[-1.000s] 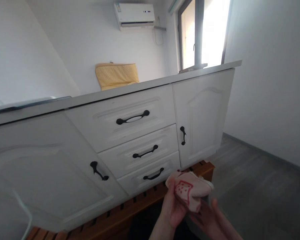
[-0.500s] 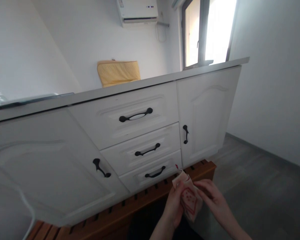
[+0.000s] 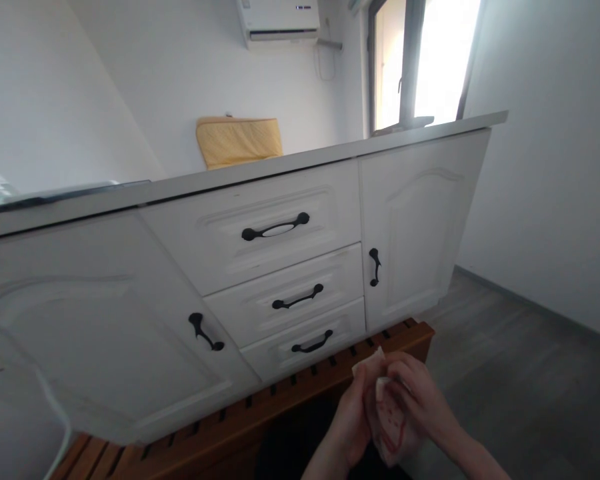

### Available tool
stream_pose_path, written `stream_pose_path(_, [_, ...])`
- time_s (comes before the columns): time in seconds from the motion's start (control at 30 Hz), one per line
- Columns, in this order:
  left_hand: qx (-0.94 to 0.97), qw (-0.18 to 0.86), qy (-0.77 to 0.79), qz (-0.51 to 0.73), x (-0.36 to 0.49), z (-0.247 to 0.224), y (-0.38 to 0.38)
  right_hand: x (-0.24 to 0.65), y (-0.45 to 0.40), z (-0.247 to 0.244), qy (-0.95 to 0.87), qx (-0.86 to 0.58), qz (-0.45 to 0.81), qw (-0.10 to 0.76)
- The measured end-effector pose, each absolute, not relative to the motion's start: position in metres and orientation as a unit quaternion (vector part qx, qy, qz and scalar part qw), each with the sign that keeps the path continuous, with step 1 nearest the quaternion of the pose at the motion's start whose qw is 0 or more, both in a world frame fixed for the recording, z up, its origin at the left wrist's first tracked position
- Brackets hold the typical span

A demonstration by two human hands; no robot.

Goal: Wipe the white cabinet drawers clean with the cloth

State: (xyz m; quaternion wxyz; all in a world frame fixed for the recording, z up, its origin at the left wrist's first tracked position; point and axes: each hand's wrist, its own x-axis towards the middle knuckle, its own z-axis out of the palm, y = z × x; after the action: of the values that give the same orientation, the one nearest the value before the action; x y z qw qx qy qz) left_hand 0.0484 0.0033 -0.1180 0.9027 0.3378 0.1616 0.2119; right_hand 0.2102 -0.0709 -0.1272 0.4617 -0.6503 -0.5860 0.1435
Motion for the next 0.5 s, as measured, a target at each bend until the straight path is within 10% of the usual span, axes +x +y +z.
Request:
stream_pose_path(0.23, [0.571, 0.691, 0.36, 0.26, 0.042, -0.11, 0.022, 0.233, -0.095, -0.075, -0.664, -0.615, 0.164, 0.393])
stream_pose_path(0.5, [0.479, 0.804, 0.239, 0.257, 0.057, -0.103, 0.002, 0.219, -0.074, -0.07, -0.695, -0.621, 0.131, 0.339])
